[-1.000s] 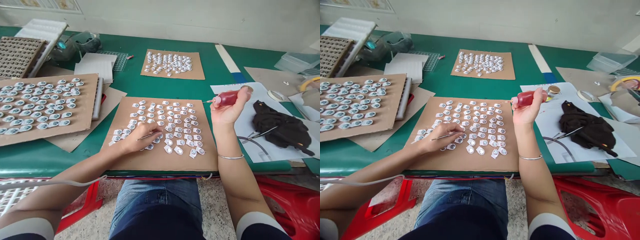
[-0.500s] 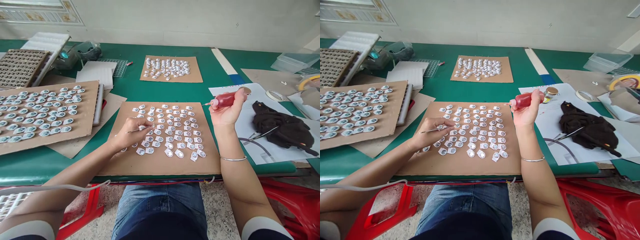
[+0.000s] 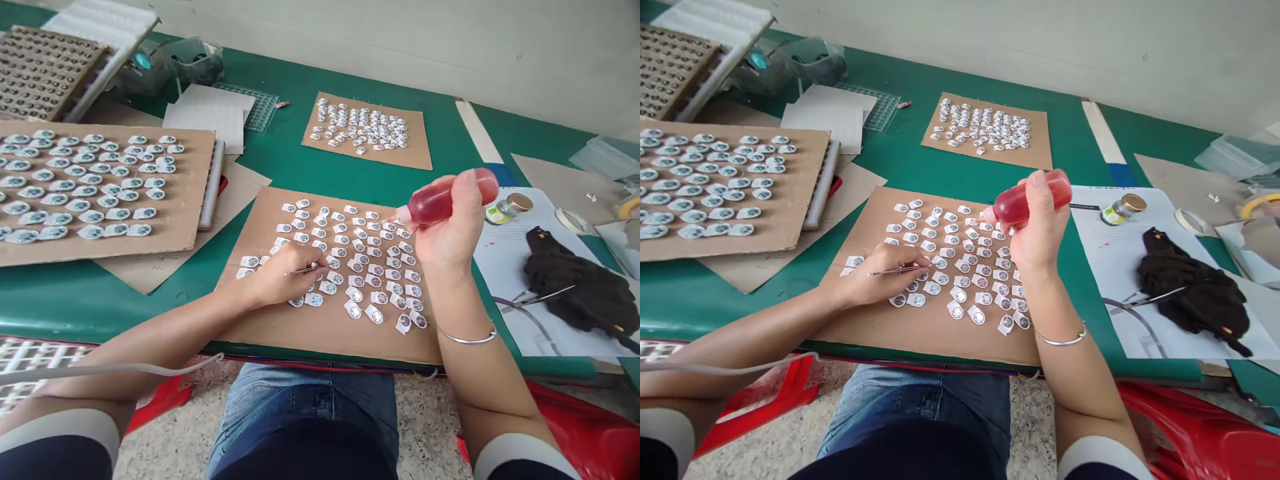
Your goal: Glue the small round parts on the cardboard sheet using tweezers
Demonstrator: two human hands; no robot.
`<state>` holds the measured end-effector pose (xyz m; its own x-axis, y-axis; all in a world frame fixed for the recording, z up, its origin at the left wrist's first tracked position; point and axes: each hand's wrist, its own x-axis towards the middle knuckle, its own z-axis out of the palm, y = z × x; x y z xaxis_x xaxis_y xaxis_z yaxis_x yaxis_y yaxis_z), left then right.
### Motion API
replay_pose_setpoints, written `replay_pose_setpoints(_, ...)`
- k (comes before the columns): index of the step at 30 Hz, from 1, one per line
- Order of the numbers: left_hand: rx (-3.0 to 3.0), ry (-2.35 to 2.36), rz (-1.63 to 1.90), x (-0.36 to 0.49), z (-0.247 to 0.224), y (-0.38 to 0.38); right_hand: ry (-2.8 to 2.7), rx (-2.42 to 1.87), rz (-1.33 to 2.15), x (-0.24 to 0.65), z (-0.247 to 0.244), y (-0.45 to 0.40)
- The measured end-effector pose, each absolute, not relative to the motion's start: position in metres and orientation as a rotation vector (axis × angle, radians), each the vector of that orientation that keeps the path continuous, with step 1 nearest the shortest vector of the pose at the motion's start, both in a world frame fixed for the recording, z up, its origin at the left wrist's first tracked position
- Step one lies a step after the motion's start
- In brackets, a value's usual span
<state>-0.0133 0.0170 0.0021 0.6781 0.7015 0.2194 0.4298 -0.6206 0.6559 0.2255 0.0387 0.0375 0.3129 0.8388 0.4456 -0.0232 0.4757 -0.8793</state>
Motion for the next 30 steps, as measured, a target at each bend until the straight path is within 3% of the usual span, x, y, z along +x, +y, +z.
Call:
replay_pose_setpoints(8,2.294,0.882,0.631,-0.013,0.0,0.02,-1.123,-0.945,0.712,0.232,0.017,0.038)
replay_pose_setpoints(30,2.265,0.912,0.57,-0.011,0.007,0.017,-1.074,-1.025,0.855,0.221,0.021,0.031)
